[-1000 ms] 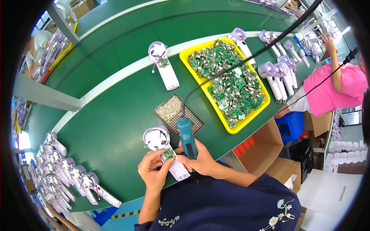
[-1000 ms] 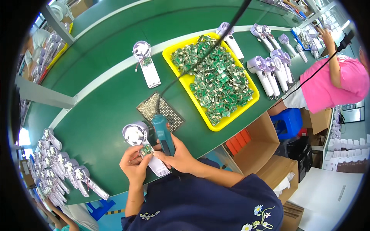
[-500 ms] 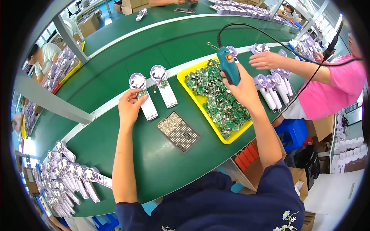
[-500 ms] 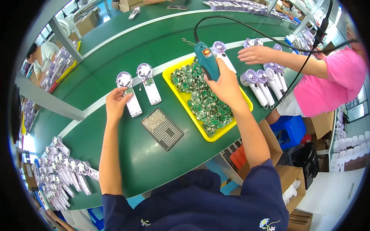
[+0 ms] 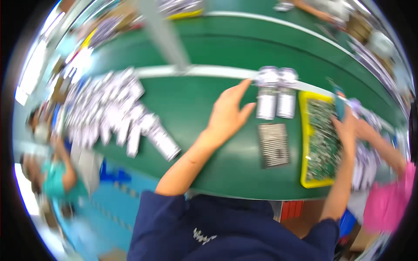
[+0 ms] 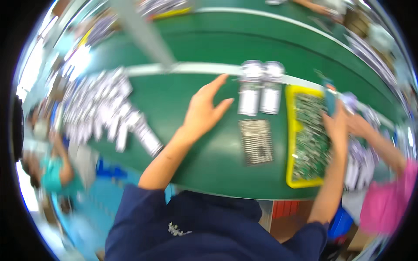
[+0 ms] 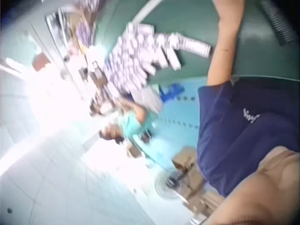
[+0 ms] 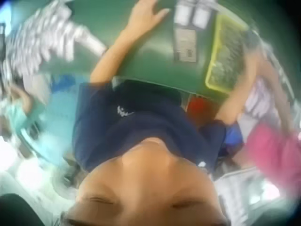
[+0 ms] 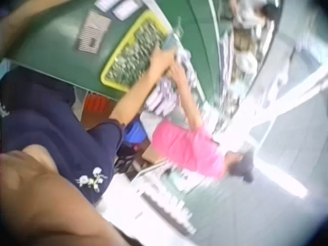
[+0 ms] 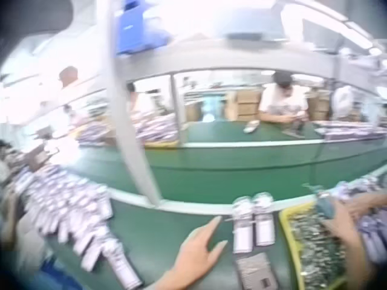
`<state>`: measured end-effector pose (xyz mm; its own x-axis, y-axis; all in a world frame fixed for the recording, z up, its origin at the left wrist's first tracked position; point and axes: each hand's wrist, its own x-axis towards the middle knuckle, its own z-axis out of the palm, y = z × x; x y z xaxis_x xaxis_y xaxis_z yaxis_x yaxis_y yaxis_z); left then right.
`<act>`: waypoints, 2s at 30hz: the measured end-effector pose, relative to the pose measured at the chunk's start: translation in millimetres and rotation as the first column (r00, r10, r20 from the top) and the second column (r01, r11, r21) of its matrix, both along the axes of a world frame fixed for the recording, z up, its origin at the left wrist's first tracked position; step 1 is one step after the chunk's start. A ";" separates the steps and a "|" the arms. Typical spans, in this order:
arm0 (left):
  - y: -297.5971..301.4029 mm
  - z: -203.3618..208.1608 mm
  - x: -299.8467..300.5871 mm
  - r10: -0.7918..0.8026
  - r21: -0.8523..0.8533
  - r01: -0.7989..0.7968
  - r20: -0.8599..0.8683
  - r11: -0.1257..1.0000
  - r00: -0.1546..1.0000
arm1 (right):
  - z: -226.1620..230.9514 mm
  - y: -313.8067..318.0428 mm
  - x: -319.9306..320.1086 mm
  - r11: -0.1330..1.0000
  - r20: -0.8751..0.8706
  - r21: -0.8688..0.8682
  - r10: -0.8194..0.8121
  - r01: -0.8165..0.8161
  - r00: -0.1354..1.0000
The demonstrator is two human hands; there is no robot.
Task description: Assembling portable handheld fans on an electronics assembly line using an electric screwdriver.
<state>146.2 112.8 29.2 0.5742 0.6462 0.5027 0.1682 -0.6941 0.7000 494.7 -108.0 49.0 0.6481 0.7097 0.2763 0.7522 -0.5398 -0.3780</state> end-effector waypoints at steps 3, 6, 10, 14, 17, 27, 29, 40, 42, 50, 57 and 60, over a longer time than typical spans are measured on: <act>-7.7 22.2 -70.4 0.337 0.271 -0.314 -0.044 0.910 0.940 | -17.2 -11.1 31.4 1.000 0.064 -0.013 0.011 -0.010 0.998; 0.2 -0.3 -148.1 0.694 0.420 -0.568 -0.262 0.708 0.671 | -14.8 2.1 26.3 0.998 0.086 -0.035 -0.040 0.043 0.995; -11.4 -29.3 -190.6 0.743 0.424 -0.610 -0.384 0.669 0.548 | -0.2 -0.5 9.3 0.983 -0.015 0.161 -0.087 0.088 0.996; -6.5 -25.4 -203.4 0.589 0.315 -0.499 -0.387 0.807 0.709 | 37.4 -7.3 -41.5 0.921 -0.261 0.357 -0.064 0.158 0.963; 8.3 -13.3 -221.7 0.433 0.262 -0.350 -0.430 0.900 0.792 | 27.3 -2.4 -79.6 0.860 -0.393 0.495 0.094 0.124 0.915; 59.2 -9.0 -258.4 0.448 0.213 -0.418 -0.118 0.883 0.886 | 17.3 -11.2 -168.9 0.844 -0.698 0.496 0.248 0.205 0.672; 103.0 -20.5 -288.1 0.773 0.400 -0.691 -0.076 0.602 0.630 | 12.4 -12.5 -164.7 0.826 -0.753 0.508 0.290 0.242 0.591; 176.4 -80.8 -387.9 0.757 0.781 -0.028 -0.594 0.623 0.271 | 13.2 -27.3 -134.5 0.724 -0.809 0.513 0.229 0.460 0.541; 164.1 -77.5 -400.9 0.771 0.743 -0.211 -0.625 0.635 0.120 | 18.4 -26.7 -128.9 0.731 -0.772 0.538 0.225 0.421 0.595; 91.0 -77.6 -326.0 0.678 0.361 -0.596 -0.561 0.717 0.475 | 18.1 -46.5 -135.9 0.817 -0.581 0.375 -0.162 0.439 0.798; 13.6 -38.4 -247.6 0.669 0.216 -0.680 -0.529 0.701 0.522 | 5.3 -50.4 -144.3 0.919 -0.188 0.238 -0.273 0.314 0.943; 3.9 -35.4 -239.7 0.664 0.189 -0.682 -0.511 0.706 0.546 | 12.8 -46.1 -154.6 0.916 -0.115 0.203 -0.330 0.347 0.937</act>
<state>-93.5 116.7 -6.2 0.1169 0.9611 0.2504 0.9056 -0.2066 0.3704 340.0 -154.1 61.8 0.8642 0.3726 0.3382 0.5031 -0.6554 -0.5634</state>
